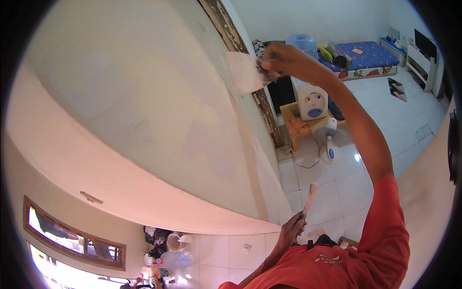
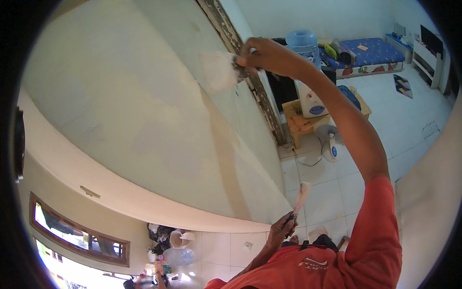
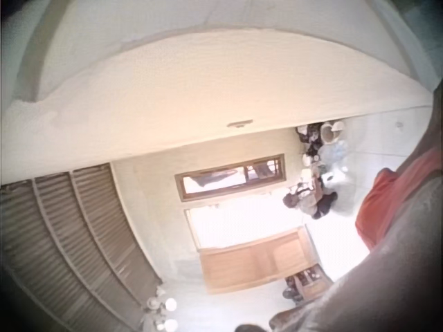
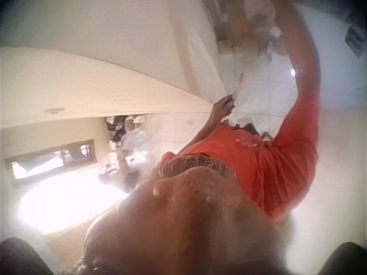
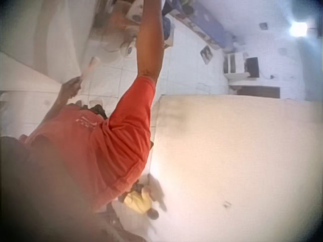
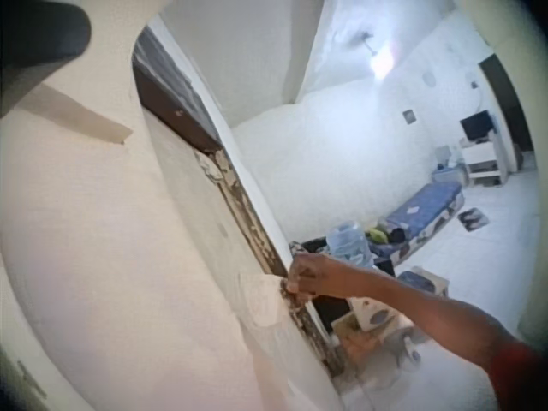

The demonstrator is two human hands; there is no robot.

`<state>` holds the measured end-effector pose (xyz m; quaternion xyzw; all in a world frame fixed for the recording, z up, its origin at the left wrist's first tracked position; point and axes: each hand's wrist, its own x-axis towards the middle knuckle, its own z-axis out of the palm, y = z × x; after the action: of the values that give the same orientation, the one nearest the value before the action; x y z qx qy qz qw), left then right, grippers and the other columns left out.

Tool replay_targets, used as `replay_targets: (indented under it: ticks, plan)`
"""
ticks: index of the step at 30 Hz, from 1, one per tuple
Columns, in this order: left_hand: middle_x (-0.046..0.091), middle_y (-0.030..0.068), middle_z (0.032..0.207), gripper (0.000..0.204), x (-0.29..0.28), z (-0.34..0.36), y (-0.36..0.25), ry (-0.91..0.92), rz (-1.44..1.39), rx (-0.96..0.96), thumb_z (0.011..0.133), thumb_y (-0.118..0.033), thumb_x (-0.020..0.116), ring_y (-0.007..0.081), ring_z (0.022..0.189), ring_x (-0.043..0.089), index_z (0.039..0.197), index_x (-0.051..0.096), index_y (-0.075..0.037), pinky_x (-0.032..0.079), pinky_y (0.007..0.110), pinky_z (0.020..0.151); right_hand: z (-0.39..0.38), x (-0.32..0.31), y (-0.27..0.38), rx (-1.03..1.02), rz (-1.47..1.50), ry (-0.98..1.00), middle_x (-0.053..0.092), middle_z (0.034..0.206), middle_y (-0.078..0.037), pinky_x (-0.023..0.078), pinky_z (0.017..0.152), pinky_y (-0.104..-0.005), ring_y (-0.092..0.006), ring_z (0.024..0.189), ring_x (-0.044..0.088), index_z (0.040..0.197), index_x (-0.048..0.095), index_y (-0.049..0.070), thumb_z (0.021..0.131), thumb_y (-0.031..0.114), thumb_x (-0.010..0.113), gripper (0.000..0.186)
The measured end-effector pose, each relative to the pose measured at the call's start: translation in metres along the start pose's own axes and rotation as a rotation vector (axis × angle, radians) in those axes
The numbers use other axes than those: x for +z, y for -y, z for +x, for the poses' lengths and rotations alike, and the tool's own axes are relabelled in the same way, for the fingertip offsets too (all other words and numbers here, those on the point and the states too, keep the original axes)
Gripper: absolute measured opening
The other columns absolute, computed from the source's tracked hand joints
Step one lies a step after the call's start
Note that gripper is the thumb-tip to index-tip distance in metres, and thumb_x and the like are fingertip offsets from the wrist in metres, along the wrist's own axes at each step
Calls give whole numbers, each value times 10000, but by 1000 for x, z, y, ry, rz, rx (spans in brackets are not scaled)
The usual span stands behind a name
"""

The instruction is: The person patches a crack in an indoor wall using a scraper to apply a white paste.

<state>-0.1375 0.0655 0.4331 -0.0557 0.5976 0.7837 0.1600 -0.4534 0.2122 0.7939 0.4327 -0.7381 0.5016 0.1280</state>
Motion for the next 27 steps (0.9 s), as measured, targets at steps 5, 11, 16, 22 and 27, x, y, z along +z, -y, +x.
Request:
replay_targets:
  ticks: [5,11,16,22,27]
  plan:
    - [616,6,937,460,-2,0,1,47,23,33,1005,-197,538,37,683,494,1424,465,-24,395,183,564,-39,-8,53,415,146,-62,570,714,-26,427,503,-235,-78,595,515,976,562,35,952,492,565,458]
    - [617,9,933,464,1,1,-4,89,54,54,1004,-191,542,41,675,495,1423,461,-10,396,180,562,-36,-30,139,312,216,-50,543,743,2,436,543,-228,-71,611,488,1048,625,81,990,467,518,406]
    - [594,9,940,465,1,-1,-3,119,56,19,1014,-200,532,41,687,479,1433,455,-15,408,190,589,-2,-11,169,-443,-193,-124,529,678,-19,357,499,-293,-101,550,404,1382,485,-57,1036,267,483,474]
    - [602,11,931,463,4,-11,-5,107,45,15,1011,-186,533,42,686,485,1433,454,-13,414,194,590,-27,1,144,-312,-317,-132,523,713,-24,397,569,-286,-110,618,442,1312,570,21,1016,303,527,411]
    - [602,15,928,464,-1,-11,5,78,43,10,1010,-185,533,44,694,489,1433,452,-12,422,198,598,-71,35,122,-338,-387,-130,656,840,-151,463,667,-432,-323,693,612,1193,651,24,982,215,546,303]
